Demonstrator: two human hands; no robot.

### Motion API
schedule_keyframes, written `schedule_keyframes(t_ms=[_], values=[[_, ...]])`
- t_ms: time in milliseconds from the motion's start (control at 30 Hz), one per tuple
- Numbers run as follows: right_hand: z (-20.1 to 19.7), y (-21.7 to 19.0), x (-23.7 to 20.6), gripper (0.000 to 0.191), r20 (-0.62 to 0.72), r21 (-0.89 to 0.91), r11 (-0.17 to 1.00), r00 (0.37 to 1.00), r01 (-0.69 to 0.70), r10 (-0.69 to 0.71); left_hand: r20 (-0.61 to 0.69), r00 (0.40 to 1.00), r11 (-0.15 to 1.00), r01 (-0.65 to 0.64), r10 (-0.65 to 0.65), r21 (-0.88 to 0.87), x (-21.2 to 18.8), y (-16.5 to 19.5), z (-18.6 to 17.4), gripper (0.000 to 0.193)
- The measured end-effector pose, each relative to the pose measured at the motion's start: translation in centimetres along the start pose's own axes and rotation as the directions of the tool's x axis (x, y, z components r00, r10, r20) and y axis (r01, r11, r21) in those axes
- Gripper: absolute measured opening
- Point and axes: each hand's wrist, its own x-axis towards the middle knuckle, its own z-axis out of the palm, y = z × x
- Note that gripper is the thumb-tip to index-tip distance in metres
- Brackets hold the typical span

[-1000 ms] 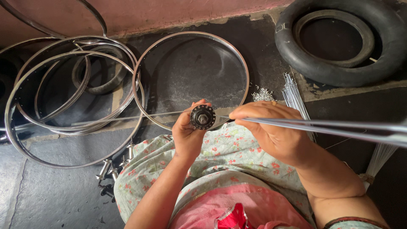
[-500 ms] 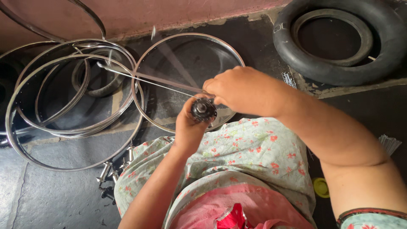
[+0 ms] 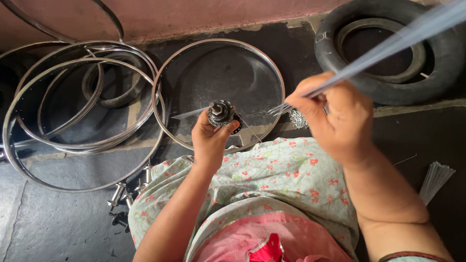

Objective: The person inserts metal spokes into a bicycle hub, then attaches the spokes to a wheel rim and secures them with nuts. The person works on one wheel, inserting and tightening multiple spokes by hand.

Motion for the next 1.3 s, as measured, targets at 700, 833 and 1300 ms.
schedule_keyframes(t_ms=[700,833,1300], values=[[3.8,-0.9,0.3,0.015,0.119,0.183,0.974,0.98,0.137,-0.16,-0.106,0.984,0.939,-0.103,0.145,0.328,-2.2,1.0,0.7,0.036],[3.9,-1.1,0.3,0.016,0.147,0.151,0.979,0.976,0.139,-0.161,-0.097,0.981,0.92,-0.119,0.166,0.373,-2.3,1.2,0.8,0.034],[5.1,-1.3,1.9,0.019,0.47,-0.147,0.923,0.846,0.355,-0.25,-0.086,0.982,0.933,-0.131,0.169,0.334,-2.3,-0.1,0.6,0.037]])
